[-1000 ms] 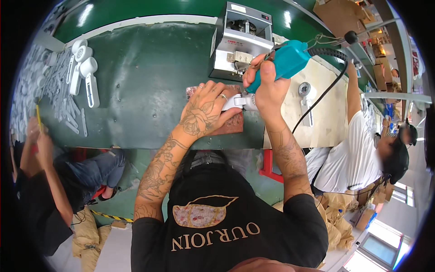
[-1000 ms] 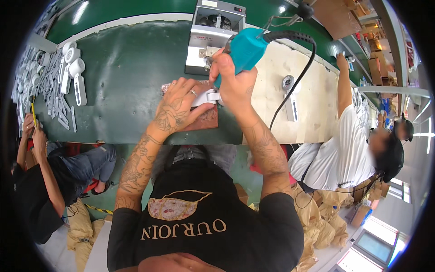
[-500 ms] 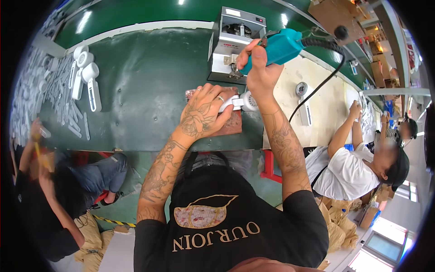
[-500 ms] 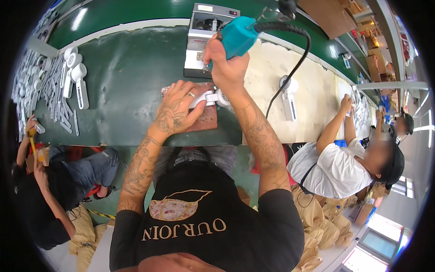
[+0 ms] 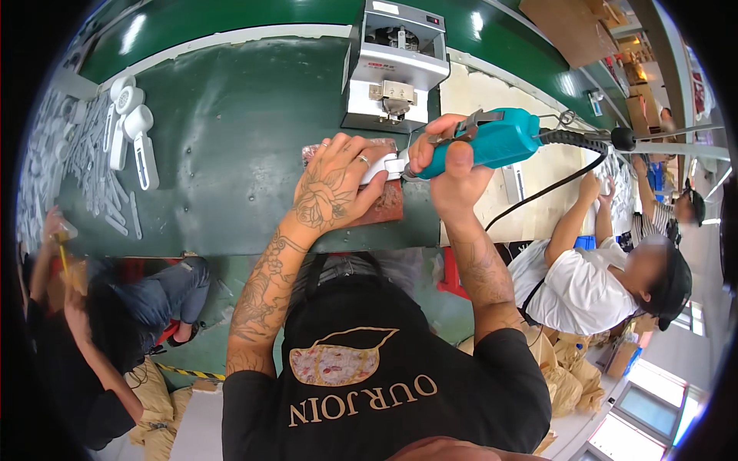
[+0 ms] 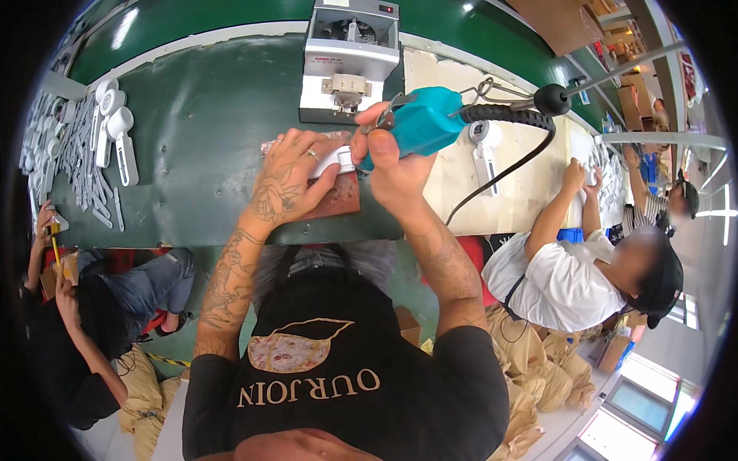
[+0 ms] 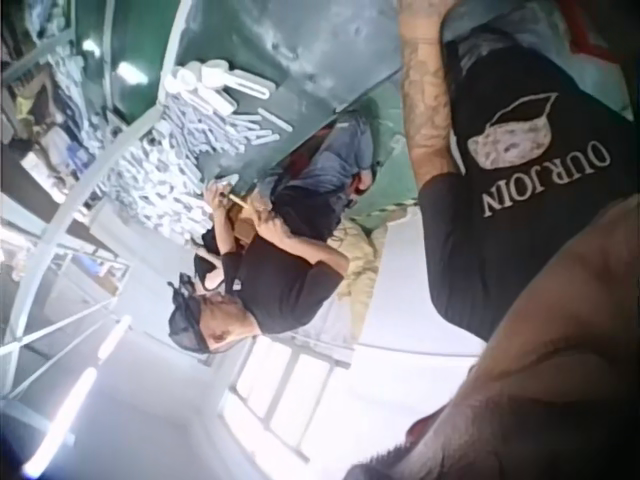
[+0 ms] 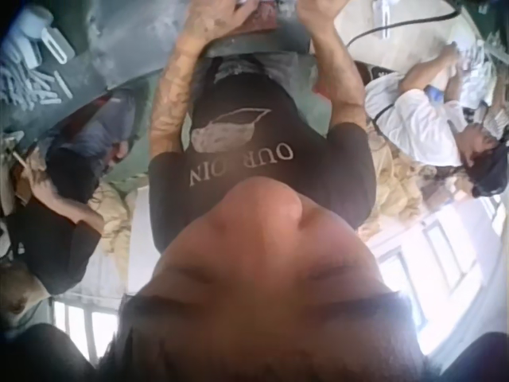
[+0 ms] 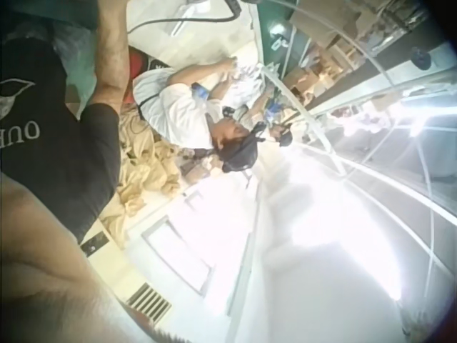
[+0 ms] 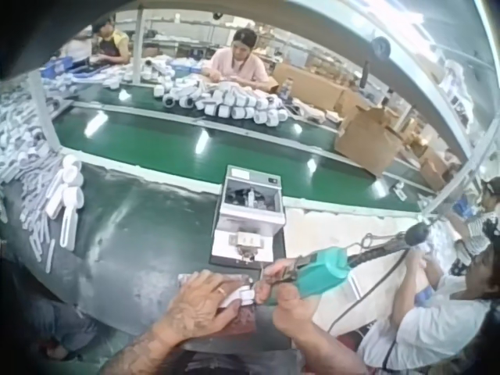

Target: Assemble the plastic housing of hair dryers using an electric screwdriver at a factory workstation.

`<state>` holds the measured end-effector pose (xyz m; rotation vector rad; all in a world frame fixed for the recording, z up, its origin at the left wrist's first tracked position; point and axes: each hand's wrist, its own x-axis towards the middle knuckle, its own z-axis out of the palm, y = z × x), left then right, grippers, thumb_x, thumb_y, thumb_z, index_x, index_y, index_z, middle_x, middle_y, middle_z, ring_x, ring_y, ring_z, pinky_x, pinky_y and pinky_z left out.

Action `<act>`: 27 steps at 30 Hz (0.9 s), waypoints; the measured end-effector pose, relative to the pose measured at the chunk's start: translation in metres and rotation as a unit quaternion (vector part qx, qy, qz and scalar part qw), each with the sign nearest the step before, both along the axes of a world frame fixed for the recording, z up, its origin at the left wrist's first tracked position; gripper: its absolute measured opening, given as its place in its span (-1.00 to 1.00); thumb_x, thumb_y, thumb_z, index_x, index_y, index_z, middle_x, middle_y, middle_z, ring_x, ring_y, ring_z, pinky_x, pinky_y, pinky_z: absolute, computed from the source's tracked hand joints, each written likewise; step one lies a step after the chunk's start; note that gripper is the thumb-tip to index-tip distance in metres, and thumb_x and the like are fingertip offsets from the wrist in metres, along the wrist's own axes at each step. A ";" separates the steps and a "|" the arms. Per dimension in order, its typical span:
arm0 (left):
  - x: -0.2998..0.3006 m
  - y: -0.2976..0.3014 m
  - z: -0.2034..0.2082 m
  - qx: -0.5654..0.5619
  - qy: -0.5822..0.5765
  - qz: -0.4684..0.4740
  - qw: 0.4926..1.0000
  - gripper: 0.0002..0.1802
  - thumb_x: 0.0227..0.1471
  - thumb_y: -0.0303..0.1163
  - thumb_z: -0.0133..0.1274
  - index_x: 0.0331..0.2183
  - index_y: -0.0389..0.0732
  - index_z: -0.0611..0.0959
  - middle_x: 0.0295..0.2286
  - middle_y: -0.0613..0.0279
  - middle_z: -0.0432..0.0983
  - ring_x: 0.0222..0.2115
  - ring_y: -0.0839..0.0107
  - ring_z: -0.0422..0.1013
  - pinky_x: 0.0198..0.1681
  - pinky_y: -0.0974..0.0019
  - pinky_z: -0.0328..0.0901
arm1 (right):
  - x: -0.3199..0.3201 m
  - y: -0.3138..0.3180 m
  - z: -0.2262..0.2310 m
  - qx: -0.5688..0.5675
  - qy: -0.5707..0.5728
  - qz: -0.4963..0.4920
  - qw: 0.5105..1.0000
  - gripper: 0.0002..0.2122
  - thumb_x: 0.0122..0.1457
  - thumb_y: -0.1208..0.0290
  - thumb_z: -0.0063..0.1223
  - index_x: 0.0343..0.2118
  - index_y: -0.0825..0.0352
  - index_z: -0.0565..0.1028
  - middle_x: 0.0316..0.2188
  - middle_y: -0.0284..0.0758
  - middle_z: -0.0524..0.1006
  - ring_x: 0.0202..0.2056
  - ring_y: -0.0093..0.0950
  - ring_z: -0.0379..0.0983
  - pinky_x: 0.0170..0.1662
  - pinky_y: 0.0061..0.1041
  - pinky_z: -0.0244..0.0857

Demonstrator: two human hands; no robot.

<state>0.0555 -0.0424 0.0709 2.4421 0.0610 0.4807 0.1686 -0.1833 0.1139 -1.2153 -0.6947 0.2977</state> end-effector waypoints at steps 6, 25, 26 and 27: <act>0.001 0.001 0.001 0.004 0.007 -0.004 1.000 -0.60 0.09 -0.22 0.09 -0.02 -0.09 0.62 -0.19 0.27 0.47 -0.11 0.20 0.36 0.07 0.02 0.26 | -0.003 0.003 -0.012 0.011 0.012 0.011 1.000 -0.50 0.18 -0.08 0.21 -0.30 0.37 0.37 -0.61 -0.31 0.41 -0.58 -0.47 0.36 -0.49 -0.46 0.27; -0.045 -0.017 -0.002 0.061 -0.126 0.002 0.990 -0.65 -0.05 -0.32 0.32 -0.16 -0.15 0.66 -0.18 0.24 0.59 -0.24 0.20 0.55 -0.25 0.19 0.43 | -0.042 -0.051 0.013 0.126 0.064 -0.027 0.990 -0.37 0.18 -0.36 -0.05 -0.23 0.28 0.31 -0.66 -0.39 0.30 -0.66 -0.51 0.25 -0.62 -0.50 0.17; -0.051 -0.010 0.000 -0.006 -0.133 0.042 0.990 -0.72 0.02 -0.31 0.26 -0.20 -0.19 0.68 -0.22 0.15 0.60 -0.27 0.17 0.54 -0.19 0.15 0.43 | -0.047 -0.060 0.014 0.125 0.046 -0.051 0.990 -0.36 0.17 -0.37 -0.05 -0.23 0.29 0.30 -0.67 -0.39 0.30 -0.67 -0.50 0.25 -0.62 -0.50 0.18; -0.057 0.002 0.003 -0.022 -0.136 0.112 0.984 -0.70 0.02 -0.33 0.27 -0.19 -0.22 0.67 -0.24 0.11 0.61 -0.28 0.13 0.54 -0.17 0.13 0.43 | -0.051 -0.067 0.014 0.122 0.025 -0.079 0.989 -0.34 0.16 -0.38 -0.06 -0.24 0.30 0.30 -0.67 -0.39 0.30 -0.67 -0.50 0.25 -0.63 -0.50 0.18</act>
